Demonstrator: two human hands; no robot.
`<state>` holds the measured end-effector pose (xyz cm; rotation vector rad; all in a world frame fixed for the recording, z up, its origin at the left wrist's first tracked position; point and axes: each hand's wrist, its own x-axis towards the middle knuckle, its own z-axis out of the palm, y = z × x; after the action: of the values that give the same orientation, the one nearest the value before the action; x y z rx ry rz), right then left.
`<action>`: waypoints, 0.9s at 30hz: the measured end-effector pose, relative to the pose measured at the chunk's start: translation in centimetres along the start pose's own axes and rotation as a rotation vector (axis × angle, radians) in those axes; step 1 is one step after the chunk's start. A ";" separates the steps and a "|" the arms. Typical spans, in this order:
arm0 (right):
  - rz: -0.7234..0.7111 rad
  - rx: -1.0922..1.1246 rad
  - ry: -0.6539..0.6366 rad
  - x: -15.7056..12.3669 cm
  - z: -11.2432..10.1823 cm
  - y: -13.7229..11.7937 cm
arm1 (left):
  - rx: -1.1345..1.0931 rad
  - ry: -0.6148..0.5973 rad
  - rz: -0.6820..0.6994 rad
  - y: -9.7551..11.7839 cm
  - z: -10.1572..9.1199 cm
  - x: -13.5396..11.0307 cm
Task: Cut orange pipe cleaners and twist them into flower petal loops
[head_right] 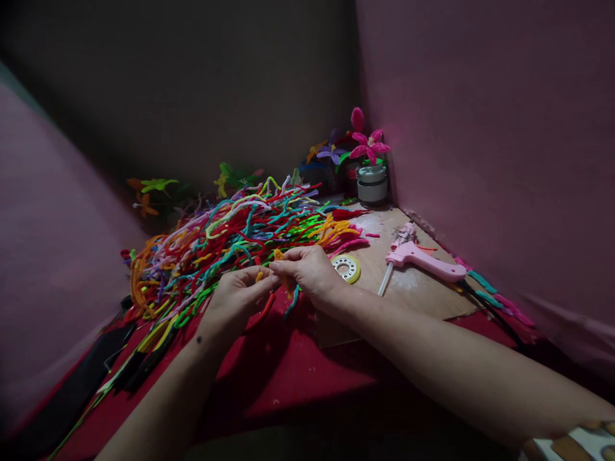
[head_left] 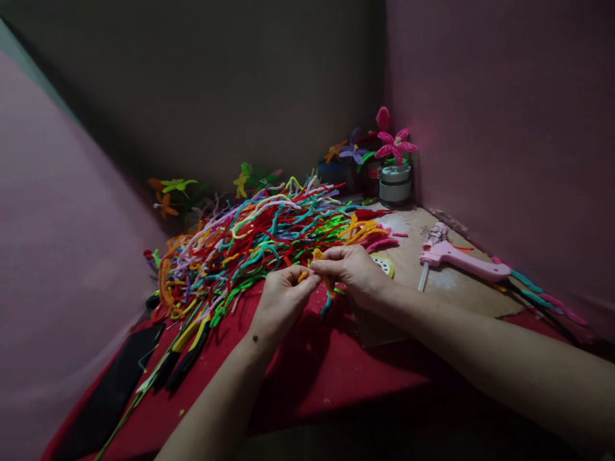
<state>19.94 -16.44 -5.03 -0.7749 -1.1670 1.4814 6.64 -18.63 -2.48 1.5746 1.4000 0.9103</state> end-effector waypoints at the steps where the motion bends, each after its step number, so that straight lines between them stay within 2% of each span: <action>1: -0.008 -0.010 -0.002 0.0 0.0 0.0 | -0.029 -0.014 -0.024 0.0 0.0 0.0; 5: -0.055 -0.037 -0.017 -0.1 0.0 0.1 | -0.168 -0.073 -0.122 -0.4 0.0 0.3; 8: -0.035 -0.041 -0.003 -0.1 0.2 0.1 | -0.116 -0.053 -0.122 -0.7 0.1 0.5; 15: -0.007 0.012 0.001 -0.1 0.3 0.1 | 0.311 0.157 0.154 -0.8 0.7 0.3; 19: -0.015 0.034 -0.008 0.0 0.1 0.4 | 0.409 0.210 0.234 -1.0 0.8 0.1; 23: 0.012 0.046 -0.014 0.1 0.0 0.5 | 0.289 0.152 0.203 -0.9 0.4 0.2; 27: 0.023 0.024 0.049 0.4 -0.3 0.2 | 0.006 -0.060 0.179 -0.3 -0.6 -0.2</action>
<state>20.07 -15.98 -5.29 -0.8061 -1.1048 1.4844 6.00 -18.75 -2.50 1.7388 1.2354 0.9558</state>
